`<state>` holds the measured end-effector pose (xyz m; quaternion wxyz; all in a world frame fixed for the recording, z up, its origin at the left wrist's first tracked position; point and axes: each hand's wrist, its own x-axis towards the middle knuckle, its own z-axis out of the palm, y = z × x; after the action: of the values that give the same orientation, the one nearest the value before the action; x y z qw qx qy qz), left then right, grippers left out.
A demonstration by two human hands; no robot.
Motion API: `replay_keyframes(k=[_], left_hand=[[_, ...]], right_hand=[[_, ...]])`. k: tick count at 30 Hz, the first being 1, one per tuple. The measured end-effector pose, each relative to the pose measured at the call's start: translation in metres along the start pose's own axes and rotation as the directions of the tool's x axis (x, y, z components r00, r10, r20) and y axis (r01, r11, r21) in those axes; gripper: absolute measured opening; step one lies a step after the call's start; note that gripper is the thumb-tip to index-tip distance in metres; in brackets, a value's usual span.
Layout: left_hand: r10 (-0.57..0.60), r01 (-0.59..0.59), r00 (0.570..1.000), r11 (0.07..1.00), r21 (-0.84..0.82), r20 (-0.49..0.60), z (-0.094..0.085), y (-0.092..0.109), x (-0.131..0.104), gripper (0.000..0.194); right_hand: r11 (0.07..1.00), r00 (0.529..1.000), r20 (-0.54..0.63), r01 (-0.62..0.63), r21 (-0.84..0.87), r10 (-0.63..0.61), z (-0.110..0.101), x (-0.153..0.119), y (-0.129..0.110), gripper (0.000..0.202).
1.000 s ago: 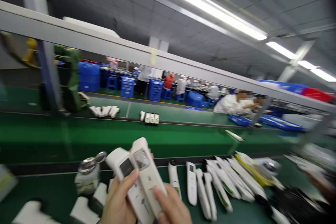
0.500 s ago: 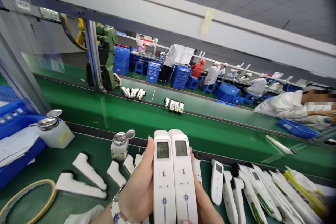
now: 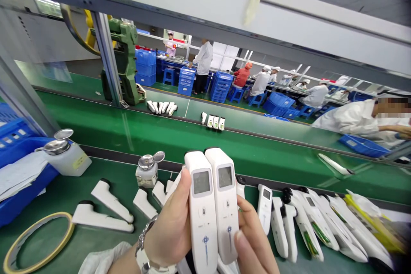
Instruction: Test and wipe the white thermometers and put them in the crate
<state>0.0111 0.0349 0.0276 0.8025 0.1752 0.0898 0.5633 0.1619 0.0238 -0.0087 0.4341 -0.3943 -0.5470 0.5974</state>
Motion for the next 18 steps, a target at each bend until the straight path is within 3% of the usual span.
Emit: replay_keyframes(k=[4,10,12,15,18], left_hand=[[0.008,-0.002,0.998,0.995,0.103,-0.057,-0.002,-0.007,0.0,0.072],[-0.05,0.049,0.997,0.999,-0.006,-0.061,-0.004,-0.005,0.002,0.071],[-0.093,0.091,0.996,0.992,-0.086,-0.013,-0.003,-0.001,0.004,0.073],[-0.109,0.105,0.994,0.982,-0.16,-0.017,-0.004,0.005,0.007,0.076],[-0.126,0.113,0.99,0.976,-0.187,-0.061,-0.005,0.007,0.01,0.076]], right_hand=[[1.0,1.0,-0.028,-0.003,-0.027,0.002,0.004,0.011,0.0,0.037],[1.0,0.991,0.13,-0.021,0.02,0.019,0.008,0.006,-0.01,0.081],[0.998,0.984,0.173,-0.039,0.044,0.031,0.006,0.002,-0.013,0.071],[0.993,0.988,0.136,-0.087,0.083,0.075,0.003,0.0,-0.014,0.054],[0.982,0.981,0.158,-0.137,0.133,0.115,0.001,0.004,-0.014,0.065]])
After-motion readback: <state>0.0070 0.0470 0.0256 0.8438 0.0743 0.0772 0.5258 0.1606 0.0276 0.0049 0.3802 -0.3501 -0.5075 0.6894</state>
